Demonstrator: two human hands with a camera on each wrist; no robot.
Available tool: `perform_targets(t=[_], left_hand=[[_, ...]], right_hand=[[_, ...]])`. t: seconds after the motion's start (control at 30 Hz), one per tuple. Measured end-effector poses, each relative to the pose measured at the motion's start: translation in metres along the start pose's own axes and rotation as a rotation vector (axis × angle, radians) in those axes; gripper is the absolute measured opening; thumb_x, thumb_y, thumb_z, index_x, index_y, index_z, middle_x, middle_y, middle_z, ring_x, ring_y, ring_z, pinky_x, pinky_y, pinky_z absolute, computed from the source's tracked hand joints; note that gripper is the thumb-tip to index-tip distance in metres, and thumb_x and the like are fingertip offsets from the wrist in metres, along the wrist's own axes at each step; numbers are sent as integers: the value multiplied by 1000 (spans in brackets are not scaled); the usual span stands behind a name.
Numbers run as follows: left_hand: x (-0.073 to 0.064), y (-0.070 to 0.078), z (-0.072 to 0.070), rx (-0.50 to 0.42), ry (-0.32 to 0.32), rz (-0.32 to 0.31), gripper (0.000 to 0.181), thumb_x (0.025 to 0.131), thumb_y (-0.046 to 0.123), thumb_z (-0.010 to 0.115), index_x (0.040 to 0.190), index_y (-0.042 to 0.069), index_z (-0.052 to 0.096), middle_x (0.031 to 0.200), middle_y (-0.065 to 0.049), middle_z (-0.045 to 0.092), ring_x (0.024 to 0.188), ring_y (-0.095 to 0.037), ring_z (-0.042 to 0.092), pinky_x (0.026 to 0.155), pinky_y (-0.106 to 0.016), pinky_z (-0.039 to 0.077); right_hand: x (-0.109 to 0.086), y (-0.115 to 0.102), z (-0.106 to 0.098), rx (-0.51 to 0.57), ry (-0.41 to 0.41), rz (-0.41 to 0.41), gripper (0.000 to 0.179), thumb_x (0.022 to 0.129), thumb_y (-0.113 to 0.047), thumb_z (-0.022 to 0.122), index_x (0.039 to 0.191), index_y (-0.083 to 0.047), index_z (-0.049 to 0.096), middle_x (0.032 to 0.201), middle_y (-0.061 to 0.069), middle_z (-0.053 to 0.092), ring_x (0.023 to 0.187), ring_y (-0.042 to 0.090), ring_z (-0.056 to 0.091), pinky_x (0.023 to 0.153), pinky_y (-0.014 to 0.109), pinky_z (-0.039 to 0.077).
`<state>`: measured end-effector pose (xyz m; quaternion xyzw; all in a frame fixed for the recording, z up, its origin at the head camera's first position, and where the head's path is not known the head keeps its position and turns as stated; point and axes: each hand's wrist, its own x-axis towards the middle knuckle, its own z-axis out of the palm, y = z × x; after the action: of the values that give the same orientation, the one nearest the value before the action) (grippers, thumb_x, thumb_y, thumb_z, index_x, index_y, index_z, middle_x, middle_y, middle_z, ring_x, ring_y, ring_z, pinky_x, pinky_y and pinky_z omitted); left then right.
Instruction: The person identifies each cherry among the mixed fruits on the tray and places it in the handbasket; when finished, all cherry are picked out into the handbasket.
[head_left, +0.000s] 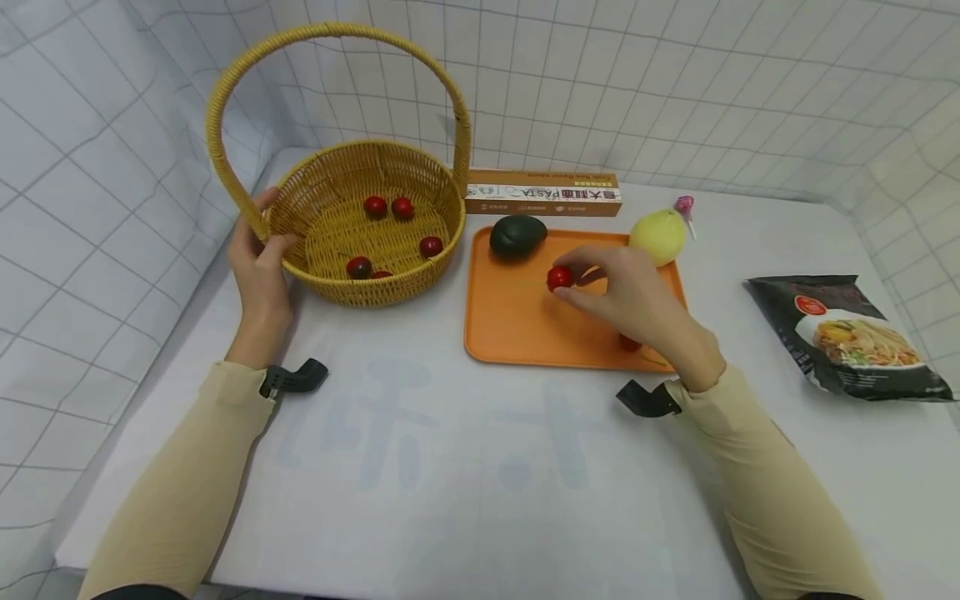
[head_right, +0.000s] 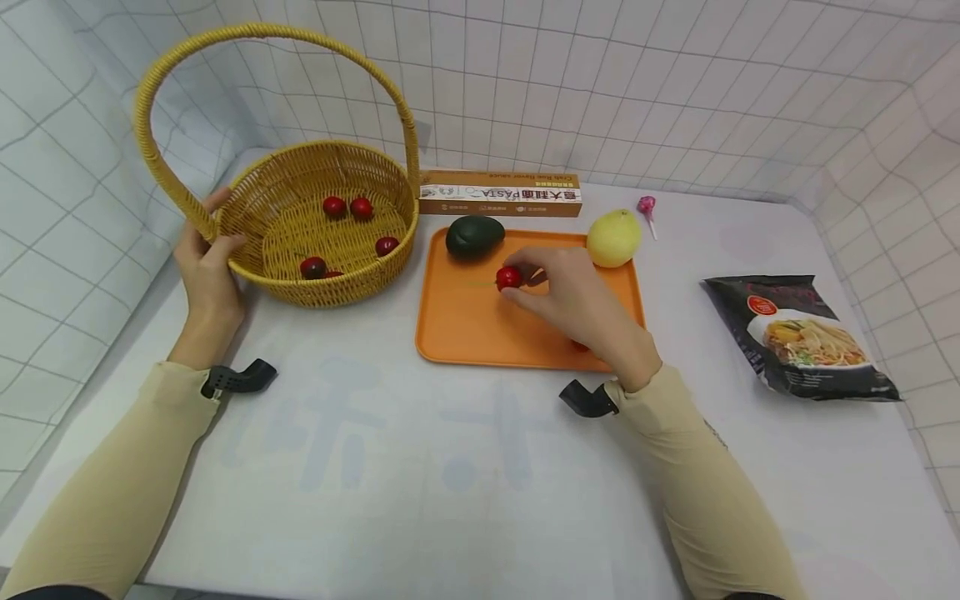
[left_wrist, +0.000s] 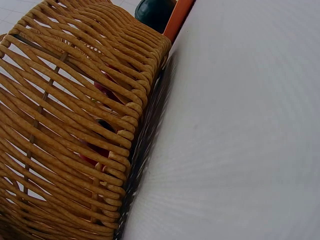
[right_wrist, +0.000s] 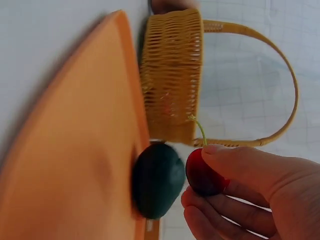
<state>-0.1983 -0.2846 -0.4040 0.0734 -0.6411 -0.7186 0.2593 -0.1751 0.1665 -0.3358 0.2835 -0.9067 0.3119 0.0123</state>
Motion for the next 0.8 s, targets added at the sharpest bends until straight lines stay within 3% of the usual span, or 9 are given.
perform_targets(t=[0.3, 0.57, 0.8], left_hand=[[-1, 2, 0, 16, 2, -6, 61, 88, -5, 52, 142, 18, 68, 152, 0, 59, 140, -18, 48, 105, -21, 37], [-1, 1, -1, -3, 9, 10, 61, 87, -7, 52, 141, 15, 68, 150, -2, 60, 136, -19, 50, 102, -21, 39], [0, 1, 0, -27, 14, 12, 61, 86, -8, 52, 140, 14, 68, 150, -3, 61, 136, -19, 51, 103, -22, 40]], right_hand=[[48, -39, 2, 65, 129, -54, 28, 93, -17, 81, 117, -5, 77, 109, 7, 79, 94, 20, 74, 88, 39, 61], [95, -64, 21, 117, 45, -63, 26, 95, -17, 78, 118, -3, 76, 109, 8, 79, 98, 18, 74, 87, 30, 59], [119, -76, 40, 91, -11, -76, 26, 98, -17, 75, 120, -3, 76, 109, 8, 77, 96, 18, 70, 87, 30, 56]])
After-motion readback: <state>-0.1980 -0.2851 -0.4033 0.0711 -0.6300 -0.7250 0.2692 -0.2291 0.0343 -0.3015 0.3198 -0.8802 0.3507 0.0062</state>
